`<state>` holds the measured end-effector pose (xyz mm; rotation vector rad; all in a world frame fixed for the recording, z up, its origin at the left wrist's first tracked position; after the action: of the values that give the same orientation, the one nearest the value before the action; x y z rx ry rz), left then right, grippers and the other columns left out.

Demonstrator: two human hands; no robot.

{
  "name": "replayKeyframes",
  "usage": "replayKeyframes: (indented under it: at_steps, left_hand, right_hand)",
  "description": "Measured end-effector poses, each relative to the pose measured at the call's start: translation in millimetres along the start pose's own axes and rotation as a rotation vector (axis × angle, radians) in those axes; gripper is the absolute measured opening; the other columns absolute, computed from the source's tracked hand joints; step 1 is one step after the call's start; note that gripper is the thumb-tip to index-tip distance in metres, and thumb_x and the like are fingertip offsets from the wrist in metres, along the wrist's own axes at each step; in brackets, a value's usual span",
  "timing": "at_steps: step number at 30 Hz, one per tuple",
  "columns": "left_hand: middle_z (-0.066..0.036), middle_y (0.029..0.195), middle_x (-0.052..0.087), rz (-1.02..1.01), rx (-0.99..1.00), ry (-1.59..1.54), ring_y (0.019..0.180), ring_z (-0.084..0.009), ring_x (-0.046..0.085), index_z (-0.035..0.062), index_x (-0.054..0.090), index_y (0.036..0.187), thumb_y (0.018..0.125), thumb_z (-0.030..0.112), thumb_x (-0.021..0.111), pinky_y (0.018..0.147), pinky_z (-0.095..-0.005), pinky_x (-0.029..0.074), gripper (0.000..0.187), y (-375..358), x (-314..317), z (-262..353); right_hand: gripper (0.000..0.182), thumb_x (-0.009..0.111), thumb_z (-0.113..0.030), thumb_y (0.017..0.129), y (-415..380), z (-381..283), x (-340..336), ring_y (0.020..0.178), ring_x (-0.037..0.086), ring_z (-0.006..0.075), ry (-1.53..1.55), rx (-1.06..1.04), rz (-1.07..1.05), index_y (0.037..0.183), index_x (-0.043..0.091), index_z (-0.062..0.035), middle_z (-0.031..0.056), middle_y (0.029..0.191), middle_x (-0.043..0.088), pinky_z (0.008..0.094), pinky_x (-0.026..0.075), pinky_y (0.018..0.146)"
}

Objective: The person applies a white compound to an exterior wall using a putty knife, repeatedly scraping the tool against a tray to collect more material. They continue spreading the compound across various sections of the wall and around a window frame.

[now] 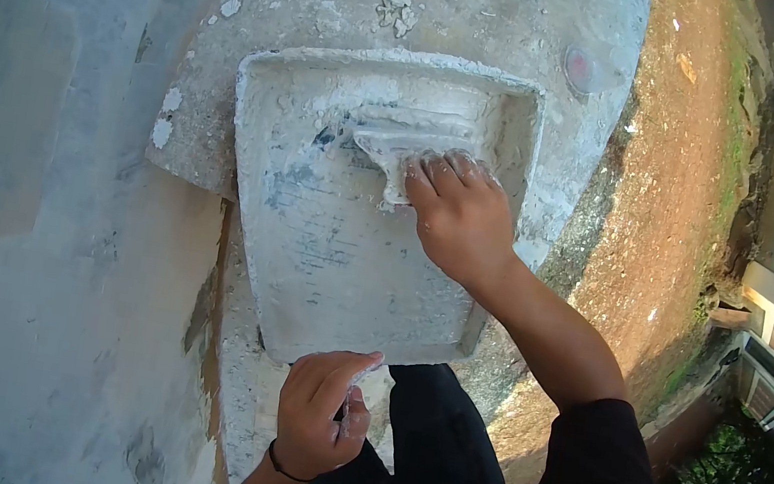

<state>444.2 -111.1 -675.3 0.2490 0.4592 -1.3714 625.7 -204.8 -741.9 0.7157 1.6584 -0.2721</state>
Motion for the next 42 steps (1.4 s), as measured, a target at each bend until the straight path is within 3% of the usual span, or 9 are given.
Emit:
replayKeyframes:
  at_steps: [5, 8, 17, 26, 28, 36, 38, 40, 42]
  left_hand:
    - [-0.016, 0.091, 0.063, -0.025, -0.065, 0.000, 0.082, -0.0299, 0.060, -0.0025, 0.059, 0.100, 0.067, -0.005, 0.048, 0.076, -0.0344, 0.047, 0.035, 10.3, -3.5, -4.0]
    - [-0.013, 0.089, 0.062, -0.026, -0.030, 0.019, 0.076, -0.0264, 0.059, -0.0003, 0.059, 0.103, 0.059, -0.004, 0.051, 0.071, -0.0359, 0.044, 0.045, 13.2, -2.2, -10.0]
    - [-0.015, 0.094, 0.062, -0.141, -0.119, -0.003, 0.085, -0.0307, 0.058, -0.0013, 0.059, 0.102, 0.062, -0.006, 0.048, 0.079, -0.0364, 0.045, 0.042, 17.3, 1.6, -10.0]
    - [-0.013, 0.095, 0.063, -0.141, -0.136, -0.007, 0.085, -0.0297, 0.058, -0.0004, 0.059, 0.103, 0.060, -0.006, 0.048, 0.079, -0.0356, 0.044, 0.045, -8.7, -5.4, -4.4]
    - [-0.013, 0.094, 0.063, -0.118, -0.134, -0.003, 0.085, -0.0300, 0.058, -0.0006, 0.059, 0.104, 0.060, -0.006, 0.048, 0.078, -0.0357, 0.044, 0.045, -13.3, -8.6, -1.2]
    - [-0.017, 0.095, 0.061, 0.009, -0.117, 0.008, 0.084, -0.0329, 0.056, -0.0018, 0.058, 0.106, 0.064, -0.003, 0.047, 0.078, -0.0374, 0.045, 0.044, -26.6, -32.6, 27.4]
    - [-0.012, 0.094, 0.062, 0.070, -0.067, 0.053, 0.073, -0.0242, 0.058, 0.0011, 0.056, 0.111, 0.062, -0.001, 0.053, 0.076, -0.0362, 0.044, 0.049, -35.6, -43.2, 42.8]
    - [-0.013, 0.094, 0.062, 0.110, -0.076, 0.076, 0.074, -0.0256, 0.058, 0.0009, 0.056, 0.111, 0.063, -0.001, 0.052, 0.077, -0.0366, 0.044, 0.048, -49.2, -59.6, 60.4]
    - [-0.013, 0.094, 0.062, 0.158, -0.077, 0.104, 0.075, -0.0270, 0.058, 0.0007, 0.056, 0.111, 0.063, 0.000, 0.052, 0.077, -0.0370, 0.044, 0.047, -65.4, -76.6, 76.8]
  right_hand:
    - [0.032, 0.057, -0.006, 0.066, 4.4, 6.5, 9.2, 0.086, 0.060, 0.0277, -0.020, -0.006, 0.011, 0.097, 0.061, -0.0005, 0.0126, 0.093, 0.061, 0.0364, 0.050, 0.070]
    - [0.032, 0.057, -0.007, 0.066, 5.8, 8.8, 13.6, 0.086, 0.060, 0.0279, 0.002, -0.004, -0.027, 0.097, 0.060, 0.0003, 0.0135, 0.095, 0.061, 0.0368, 0.050, 0.071]
    - [0.033, 0.056, -0.007, 0.066, 15.1, 10.7, 17.9, 0.089, 0.059, 0.0277, -0.002, 0.007, -0.061, 0.098, 0.060, 0.0013, 0.0142, 0.094, 0.061, 0.0366, 0.049, 0.074]
    - [0.010, 0.056, -0.005, 0.067, 51.7, 31.2, 7.4, 0.083, 0.059, 0.0248, 0.113, -0.053, -0.341, 0.074, 0.063, -0.0046, 0.0104, 0.076, 0.063, 0.0336, 0.051, 0.073]
    - [0.016, 0.055, 0.001, 0.063, 56.1, 31.4, 5.1, 0.084, 0.060, 0.0310, 0.168, -0.043, -0.549, 0.077, 0.063, -0.0022, 0.0143, 0.077, 0.063, 0.0377, 0.048, 0.079]
    - [0.031, 0.056, 0.000, 0.066, 65.8, 34.6, -11.3, 0.083, 0.061, 0.0314, 0.242, 0.043, -0.682, 0.095, 0.066, -0.0015, 0.0184, 0.085, 0.064, 0.0384, 0.050, 0.075]
    - [0.030, 0.057, 0.000, 0.067, 70.0, 30.8, -28.5, 0.081, 0.063, 0.0292, 0.255, 0.050, -0.686, 0.096, 0.065, -0.0009, 0.0184, 0.086, 0.064, 0.0369, 0.050, 0.072]
    - [0.025, 0.060, -0.003, 0.070, 71.7, 27.0, -47.3, 0.075, 0.065, 0.0250, 0.638, 0.425, -0.869, 0.095, 0.065, 0.0006, 0.0155, 0.085, 0.066, 0.0337, 0.051, 0.066]
    - [0.021, 0.061, -0.004, 0.073, 62.4, 29.2, -46.6, 0.073, 0.065, 0.0230, 0.892, 0.529, -0.762, 0.093, 0.064, 0.0020, 0.0148, 0.085, 0.066, 0.0331, 0.052, 0.064]
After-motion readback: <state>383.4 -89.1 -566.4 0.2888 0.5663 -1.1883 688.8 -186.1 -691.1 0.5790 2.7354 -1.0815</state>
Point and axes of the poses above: each hand's wrist, its own y-axis towards the middle knuckle, its own x-axis out of the palm, z = x × y, the point moved 3 cm from there along y, towards the middle knuckle
